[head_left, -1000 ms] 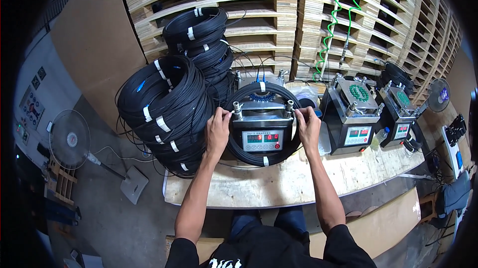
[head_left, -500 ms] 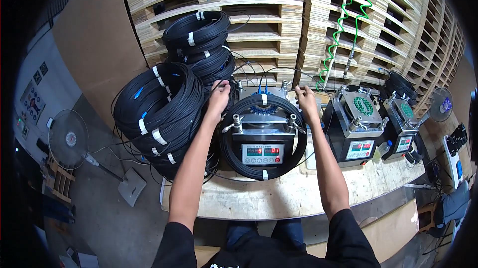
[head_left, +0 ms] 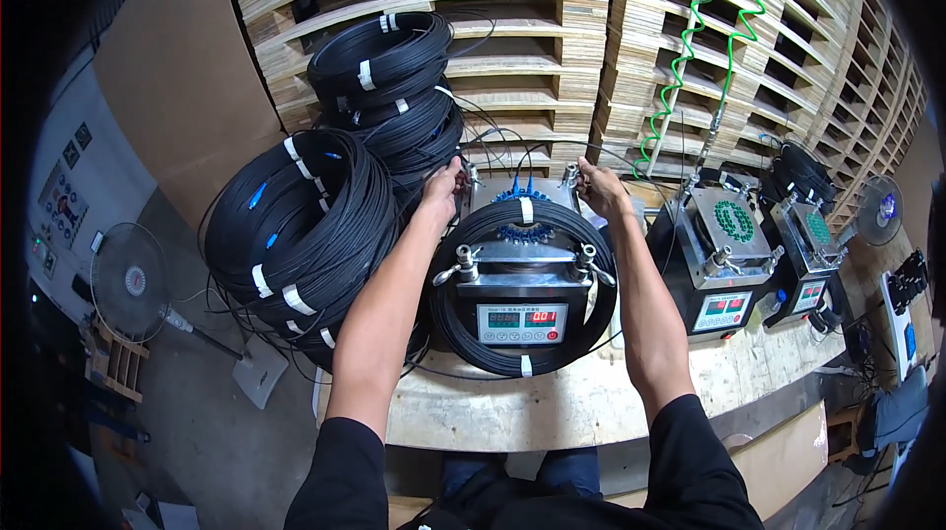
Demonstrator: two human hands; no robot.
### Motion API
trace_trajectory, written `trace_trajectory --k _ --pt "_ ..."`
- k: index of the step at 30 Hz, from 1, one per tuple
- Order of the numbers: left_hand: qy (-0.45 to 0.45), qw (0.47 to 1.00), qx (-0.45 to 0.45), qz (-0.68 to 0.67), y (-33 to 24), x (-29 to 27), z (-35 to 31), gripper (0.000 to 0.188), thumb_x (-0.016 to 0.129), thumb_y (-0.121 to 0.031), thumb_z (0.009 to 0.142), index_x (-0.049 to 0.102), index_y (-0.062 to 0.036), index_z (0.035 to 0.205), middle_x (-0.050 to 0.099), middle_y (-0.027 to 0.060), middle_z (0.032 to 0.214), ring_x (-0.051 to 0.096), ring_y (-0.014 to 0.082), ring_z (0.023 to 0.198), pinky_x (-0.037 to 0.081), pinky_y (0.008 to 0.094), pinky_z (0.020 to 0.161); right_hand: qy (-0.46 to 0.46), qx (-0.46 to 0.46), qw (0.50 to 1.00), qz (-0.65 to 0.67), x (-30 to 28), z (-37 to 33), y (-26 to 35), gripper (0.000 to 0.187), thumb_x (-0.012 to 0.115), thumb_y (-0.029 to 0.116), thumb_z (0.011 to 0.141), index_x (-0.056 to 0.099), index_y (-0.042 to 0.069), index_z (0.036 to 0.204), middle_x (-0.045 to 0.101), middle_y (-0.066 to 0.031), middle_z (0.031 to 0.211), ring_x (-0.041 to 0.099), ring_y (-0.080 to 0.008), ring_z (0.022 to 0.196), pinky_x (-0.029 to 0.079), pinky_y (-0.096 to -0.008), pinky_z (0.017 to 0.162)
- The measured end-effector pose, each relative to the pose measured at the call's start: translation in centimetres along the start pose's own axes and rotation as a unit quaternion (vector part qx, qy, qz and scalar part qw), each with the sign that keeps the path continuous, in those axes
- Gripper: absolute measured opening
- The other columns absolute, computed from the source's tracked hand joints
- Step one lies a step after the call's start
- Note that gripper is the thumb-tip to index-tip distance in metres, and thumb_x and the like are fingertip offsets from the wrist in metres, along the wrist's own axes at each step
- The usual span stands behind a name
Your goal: The recorder uses a specialized industrial machine to polish the connectors of fiber optic or electrical cable coils.
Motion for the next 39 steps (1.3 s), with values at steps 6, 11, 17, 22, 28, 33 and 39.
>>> trace_trajectory --k 6,11,17,22,28,33,39 --pt "-0.009 0.997 0.040 -0.070 0.0 0.4 -0.2 0.019 0.071 -0.021 0.095 0.067 -0.0099 0.080 0.066 -0.0004 0.074 0.052 0.0091 0.059 0.039 0.0247 0.056 -0.024 0.008 0.999 -0.027 0.3 -0.6 0.5 0.029 0.063 0.033 0.100 0.057 0.011 0.083 0.051 0.0012 0.066 0.045 -0.0116 0.052 0.036 -0.0265 0.047" --pt "-0.021 1.000 -0.011 -0.009 -1.7 0.6 -4.0 0.019 0.069 -0.021 0.096 0.064 -0.0071 0.107 0.068 0.0051 0.093 0.061 0.0142 0.079 0.047 0.0282 0.067 -0.059 -0.029 0.985 -0.157 0.2 -3.0 0.6 0.038 0.066 0.041 0.097 0.059 0.005 0.097 0.056 -0.0013 0.068 0.051 -0.0113 0.055 0.039 -0.0271 0.049" --pt "0.006 0.917 0.282 0.282 -6.5 -0.4 -17.1 0.042 0.057 -0.031 0.102 0.055 -0.0032 0.133 0.063 0.0155 0.124 0.063 0.0231 0.109 0.052 0.0348 0.088 -0.176 -0.185 0.884 -0.391 4.8 -15.6 2.2 0.040 0.064 0.035 0.097 0.061 0.002 0.118 0.065 -0.0227 0.096 0.061 -0.0252 0.088 0.048 -0.0374 0.080" --pt "0.004 0.835 0.437 0.333 -5.7 0.3 -21.2 0.040 0.050 -0.032 0.105 0.056 -0.0004 0.129 0.061 0.0180 0.119 0.063 0.0274 0.101 0.052 0.0363 0.085 -0.254 -0.306 0.814 -0.422 5.1 -19.7 1.3 0.034 0.057 0.031 0.101 0.061 0.001 0.116 0.063 -0.0243 0.092 0.061 -0.0320 0.088 0.047 -0.0423 0.080" --pt "0.010 0.876 0.360 0.322 -4.8 0.1 -20.3 0.047 0.045 -0.040 0.106 0.052 -0.0010 0.132 0.064 0.0197 0.110 0.065 0.0292 0.097 0.049 0.0404 0.089 -0.260 -0.306 0.821 -0.406 4.4 -19.1 1.4 0.035 0.049 0.028 0.105 0.058 -0.004 0.113 0.065 -0.0301 0.103 0.060 -0.0453 0.096 0.046 -0.0482 0.084" --pt "0.052 0.930 0.184 0.313 -3.9 -0.9 -16.9 0.071 0.038 -0.061 0.102 0.044 -0.0019 0.142 0.060 0.0223 0.125 0.057 0.0312 0.114 0.042 0.0386 0.101 -0.178 -0.304 0.874 -0.335 4.0 -17.4 0.7 0.047 0.045 0.037 0.107 0.057 -0.006 0.120 0.064 -0.0310 0.109 0.062 -0.0420 0.104 0.046 -0.0425 0.091" --pt "0.086 0.912 0.122 0.382 -5.5 2.6 -13.6 0.089 0.037 -0.069 0.097 0.032 0.0021 0.150 0.040 0.0313 0.150 0.039 0.0403 0.141 0.030 0.0430 0.116 -0.097 -0.126 0.960 -0.231 4.3 -13.4 2.1 0.067 0.040 0.056 0.104 0.058 -0.001 0.134 0.063 -0.0165 0.130 0.061 -0.0242 0.111 0.041 -0.0351 0.103"
Point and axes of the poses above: each hand's wrist, its own z-axis towards the middle knuckle, its own x-axis out of the palm, y = z × x, the point moved 3 cm from there along z, towards the middle knuckle
